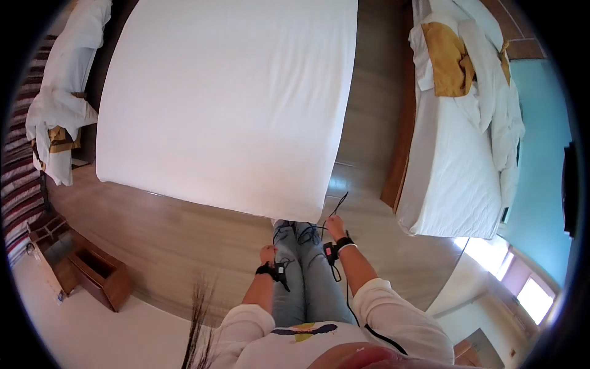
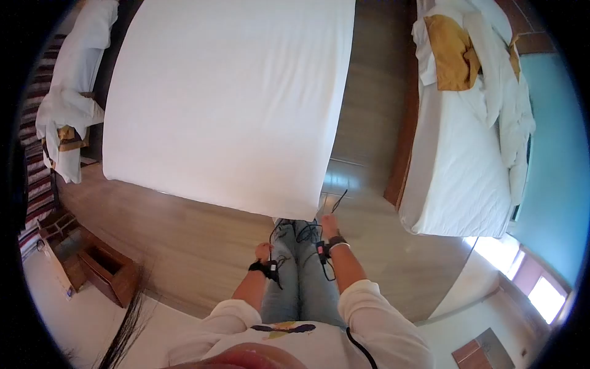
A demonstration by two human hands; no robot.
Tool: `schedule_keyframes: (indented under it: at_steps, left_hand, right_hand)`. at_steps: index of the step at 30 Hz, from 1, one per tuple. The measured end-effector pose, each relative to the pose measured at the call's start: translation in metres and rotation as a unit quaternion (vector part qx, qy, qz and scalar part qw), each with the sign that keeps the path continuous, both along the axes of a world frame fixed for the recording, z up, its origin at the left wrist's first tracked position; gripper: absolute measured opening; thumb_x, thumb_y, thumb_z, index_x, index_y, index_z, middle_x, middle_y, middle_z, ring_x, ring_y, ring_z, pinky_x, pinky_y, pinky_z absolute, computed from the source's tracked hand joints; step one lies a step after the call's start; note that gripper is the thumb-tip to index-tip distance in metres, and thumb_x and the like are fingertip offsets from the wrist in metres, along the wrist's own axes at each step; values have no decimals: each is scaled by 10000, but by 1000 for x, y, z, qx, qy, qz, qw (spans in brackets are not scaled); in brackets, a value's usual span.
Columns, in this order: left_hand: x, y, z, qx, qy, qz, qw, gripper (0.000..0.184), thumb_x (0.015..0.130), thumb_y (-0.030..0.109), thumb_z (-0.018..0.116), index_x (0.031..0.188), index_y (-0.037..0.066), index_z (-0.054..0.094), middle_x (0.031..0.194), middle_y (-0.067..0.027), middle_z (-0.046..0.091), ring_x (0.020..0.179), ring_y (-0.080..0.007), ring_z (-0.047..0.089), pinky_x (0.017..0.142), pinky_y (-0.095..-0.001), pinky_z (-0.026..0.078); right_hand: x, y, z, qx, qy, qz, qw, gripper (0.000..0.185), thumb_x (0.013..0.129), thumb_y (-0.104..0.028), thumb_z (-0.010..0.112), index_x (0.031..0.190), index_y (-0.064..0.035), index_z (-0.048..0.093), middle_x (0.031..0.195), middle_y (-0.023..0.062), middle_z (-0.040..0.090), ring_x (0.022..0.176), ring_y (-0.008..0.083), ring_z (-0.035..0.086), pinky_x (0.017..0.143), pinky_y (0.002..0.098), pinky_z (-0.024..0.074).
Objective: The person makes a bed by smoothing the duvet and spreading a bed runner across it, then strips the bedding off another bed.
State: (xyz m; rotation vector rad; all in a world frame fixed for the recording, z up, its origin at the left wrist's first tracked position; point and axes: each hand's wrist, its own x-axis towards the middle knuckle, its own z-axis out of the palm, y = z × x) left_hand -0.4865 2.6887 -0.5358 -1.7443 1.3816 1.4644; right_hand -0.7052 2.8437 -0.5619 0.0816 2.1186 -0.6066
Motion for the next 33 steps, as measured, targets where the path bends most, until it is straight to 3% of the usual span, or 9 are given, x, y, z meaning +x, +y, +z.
schedule_keyframes:
  at_steps: [2,4,5,8,12,17,20,23,33]
  left_hand:
    - [-22,-29,41,31,61,90,994,254,754,201,404,633,27,544,581,-51,515,540,-129,472,513,-252,376]
    - [-34,-77,68,-42,213,53,975,278,778,208,381,631,19,523,536,-11,465,511,-79,421,477,-215,333]
    - [-35,-100,88,-86,212,75,971,274,778,206,381,621,26,515,519,-1,432,499,-77,395,471,-214,318]
    - [-31,-172,158,-181,247,154,939,279,789,210,380,604,39,501,515,15,394,497,-75,365,478,-213,306]
    - [-21,-212,323,-262,354,198,875,270,800,220,406,628,38,509,554,20,413,526,-66,371,490,-196,301]
    - [10,-181,469,-269,379,259,847,249,798,218,429,670,27,526,561,22,421,532,-53,371,489,-178,297]
    - [38,-153,511,-256,387,279,841,250,798,220,430,675,24,526,561,21,427,530,-47,373,484,-172,299]
    - [86,-129,543,-328,438,344,763,250,798,221,430,679,24,525,562,22,430,527,-48,376,481,-169,302]
    - [239,-82,616,-571,335,473,582,227,799,182,413,676,26,523,596,18,456,543,-48,397,511,-173,328]
  right_hand:
    - [0,86,-36,20,61,158,985,180,707,-139,404,678,-3,518,698,163,526,647,307,499,564,421,372]
    - [2,185,-104,49,221,461,858,173,710,-129,392,682,-6,509,687,146,531,615,295,499,548,430,366]
    - [-26,153,9,95,77,60,991,161,727,-128,389,715,-8,495,624,105,512,555,234,494,510,382,389]
    - [-62,123,183,-83,31,-217,972,103,724,-109,440,727,-23,497,620,38,493,522,115,475,449,217,396]
    - [-68,123,310,-109,102,-211,966,122,747,-133,442,738,-26,499,634,33,500,539,103,472,476,211,401]
    - [-52,72,447,-340,106,-166,919,150,787,-150,424,767,-20,497,642,23,486,581,89,458,515,190,381]
    - [-27,38,507,-402,124,-101,902,152,796,-149,414,773,-22,496,644,19,479,591,85,449,533,189,373]
    - [3,3,559,-447,142,-88,879,147,796,-143,416,781,-19,494,652,21,481,603,85,447,561,194,372]
    - [-54,-49,595,-553,165,-25,817,146,767,-136,461,839,-20,512,712,38,526,614,83,473,557,180,383]
